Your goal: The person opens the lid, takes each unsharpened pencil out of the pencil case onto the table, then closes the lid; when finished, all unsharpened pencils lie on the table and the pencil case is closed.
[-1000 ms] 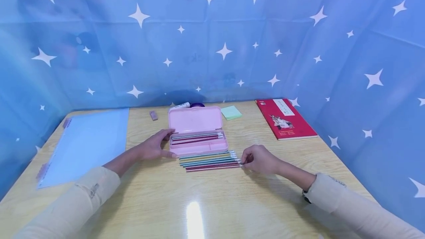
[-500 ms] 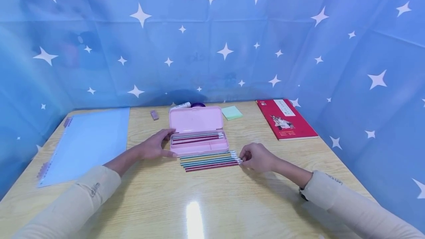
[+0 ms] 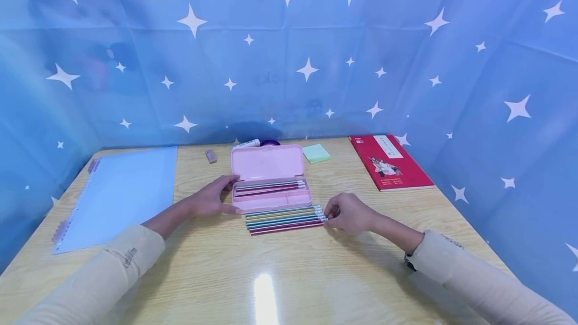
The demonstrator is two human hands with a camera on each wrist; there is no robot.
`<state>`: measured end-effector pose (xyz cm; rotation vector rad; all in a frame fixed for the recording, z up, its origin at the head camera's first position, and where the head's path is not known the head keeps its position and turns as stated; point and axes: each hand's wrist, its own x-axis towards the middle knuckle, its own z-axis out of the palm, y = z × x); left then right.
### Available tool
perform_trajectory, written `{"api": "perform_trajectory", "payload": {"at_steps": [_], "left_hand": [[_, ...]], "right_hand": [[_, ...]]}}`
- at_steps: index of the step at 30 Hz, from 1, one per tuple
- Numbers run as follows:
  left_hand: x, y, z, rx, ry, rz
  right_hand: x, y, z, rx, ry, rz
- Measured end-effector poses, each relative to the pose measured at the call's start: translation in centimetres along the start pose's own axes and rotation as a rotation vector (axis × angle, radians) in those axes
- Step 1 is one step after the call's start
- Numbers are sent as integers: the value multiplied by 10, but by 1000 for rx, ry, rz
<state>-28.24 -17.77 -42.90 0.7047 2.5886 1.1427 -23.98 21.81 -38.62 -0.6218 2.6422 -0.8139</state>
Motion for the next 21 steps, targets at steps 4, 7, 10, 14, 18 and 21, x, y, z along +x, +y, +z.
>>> {"api": "perform_trajectory", "payload": {"at_steps": [4,7,10,14,18,21], "left_hand": [[1,-1,1,7,-2,-1],[1,-1,0,14,4,-3],[0,-2,-2,13,6,-2],[0,-1,-1,1,4,10],[0,0,0,-2,-1,8],[1,0,0,3,2,5]], "right_hand": [[5,-3,-10,28,-21,21],[13,-7,-17,47,-16,0],[23,-11,-20,38,-4,-66],[38,-14,-18,19,5,-116],[53,-17,-15,16,9,-140],[64,-18,-13,25,26,-170]]}}
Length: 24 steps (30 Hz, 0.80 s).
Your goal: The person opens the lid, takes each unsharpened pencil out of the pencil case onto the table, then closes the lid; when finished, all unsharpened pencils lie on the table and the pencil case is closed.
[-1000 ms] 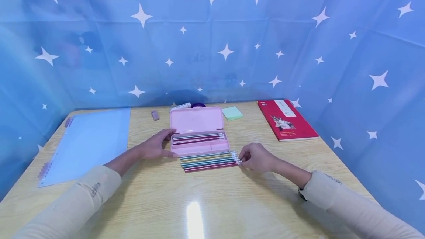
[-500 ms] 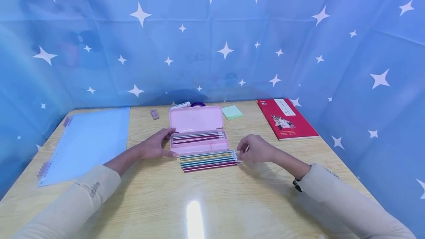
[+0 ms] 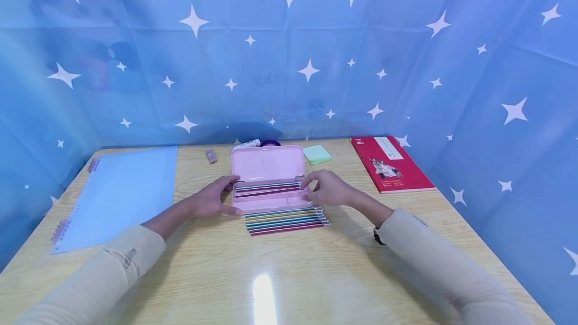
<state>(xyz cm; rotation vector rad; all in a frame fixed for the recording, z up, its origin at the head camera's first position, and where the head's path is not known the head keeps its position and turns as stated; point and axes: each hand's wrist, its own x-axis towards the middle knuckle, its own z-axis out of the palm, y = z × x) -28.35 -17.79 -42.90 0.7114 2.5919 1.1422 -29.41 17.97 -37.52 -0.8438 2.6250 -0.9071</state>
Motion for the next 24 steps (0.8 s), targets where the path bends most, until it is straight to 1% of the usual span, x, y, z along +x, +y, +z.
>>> {"api": "perform_trajectory", "payload": {"at_steps": [5,10,17,24], "left_hand": [[0,-1,0,7,-2,-4],[0,-1,0,5,-6,-9],[0,-2,-1,14,-2,-9],[1,-2,-1,20,-5,-6]], "right_hand": [[16,4,4,-35,-7,-32],[24,7,8,-95,-46,-26],[27,3,7,-125,11,-31],[30,9,8,-147,-77,-10]]}}
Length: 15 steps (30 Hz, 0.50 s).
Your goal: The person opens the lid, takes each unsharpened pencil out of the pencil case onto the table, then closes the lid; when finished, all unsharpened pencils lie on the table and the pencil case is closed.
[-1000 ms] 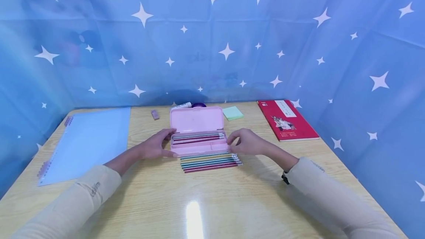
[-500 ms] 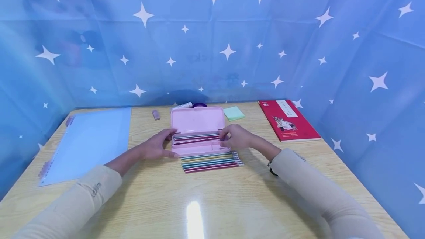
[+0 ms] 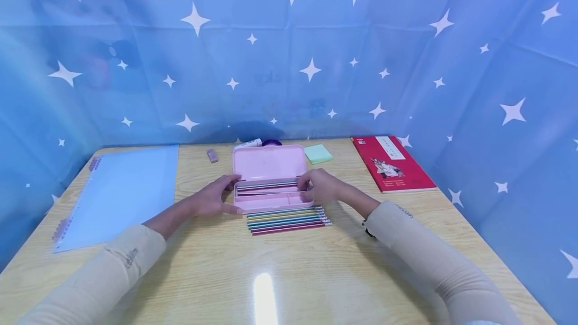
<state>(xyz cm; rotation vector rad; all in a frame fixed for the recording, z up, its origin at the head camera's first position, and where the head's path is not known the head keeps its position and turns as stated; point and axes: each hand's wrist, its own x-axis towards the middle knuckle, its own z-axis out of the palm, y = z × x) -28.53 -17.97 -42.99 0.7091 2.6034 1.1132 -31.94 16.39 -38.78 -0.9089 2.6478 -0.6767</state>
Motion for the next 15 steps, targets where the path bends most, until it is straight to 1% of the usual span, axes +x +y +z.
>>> {"api": "perform_trajectory", "payload": {"at_steps": [6,12,15], "left_hand": [[0,-1,2,-5,3,-6],[-1,-2,1,19,2,-1],[-1,-2,1,15,3,4]], "right_hand": [[4,3,2,11,-36,30],[4,1,1,-18,-53,-27],[4,-1,0,-20,-59,-50]]}}
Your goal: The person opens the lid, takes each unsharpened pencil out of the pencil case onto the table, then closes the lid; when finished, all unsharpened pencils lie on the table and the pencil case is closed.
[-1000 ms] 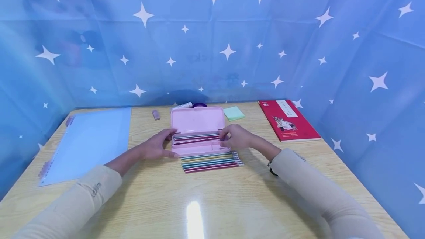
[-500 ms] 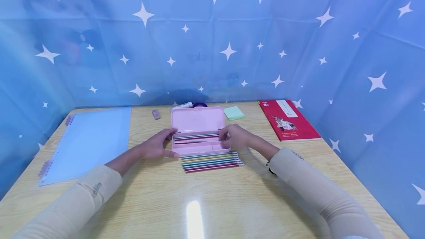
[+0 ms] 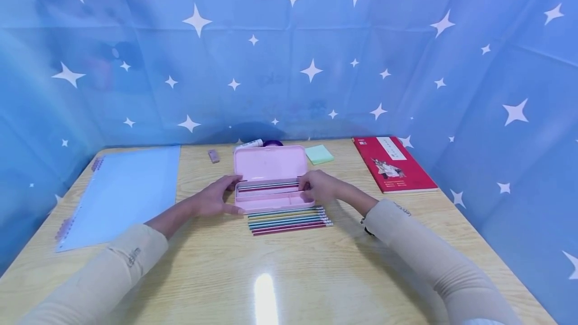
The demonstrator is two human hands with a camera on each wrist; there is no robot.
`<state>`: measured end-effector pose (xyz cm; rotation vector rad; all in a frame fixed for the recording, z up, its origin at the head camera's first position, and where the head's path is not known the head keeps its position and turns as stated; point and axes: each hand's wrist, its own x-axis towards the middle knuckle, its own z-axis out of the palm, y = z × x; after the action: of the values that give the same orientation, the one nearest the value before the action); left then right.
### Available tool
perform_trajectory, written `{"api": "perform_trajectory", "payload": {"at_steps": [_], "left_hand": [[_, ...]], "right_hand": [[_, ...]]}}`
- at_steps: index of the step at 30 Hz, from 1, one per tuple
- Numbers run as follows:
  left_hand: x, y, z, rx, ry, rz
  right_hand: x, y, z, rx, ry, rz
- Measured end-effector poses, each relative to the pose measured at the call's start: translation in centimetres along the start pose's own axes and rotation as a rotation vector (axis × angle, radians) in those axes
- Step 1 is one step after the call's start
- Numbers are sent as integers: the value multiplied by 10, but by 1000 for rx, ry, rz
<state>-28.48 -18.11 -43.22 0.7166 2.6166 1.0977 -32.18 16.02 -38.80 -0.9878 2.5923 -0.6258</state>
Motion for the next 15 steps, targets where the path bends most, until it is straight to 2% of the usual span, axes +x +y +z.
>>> {"api": "perform_trajectory", "payload": {"at_steps": [8,15], "left_hand": [[1,1,1,-3,7,-6],[1,3,2,0,-2,-19]], "right_hand": [[-1,1,-2,-15,52,13],[-5,4,-5,7,131,-28]]}}
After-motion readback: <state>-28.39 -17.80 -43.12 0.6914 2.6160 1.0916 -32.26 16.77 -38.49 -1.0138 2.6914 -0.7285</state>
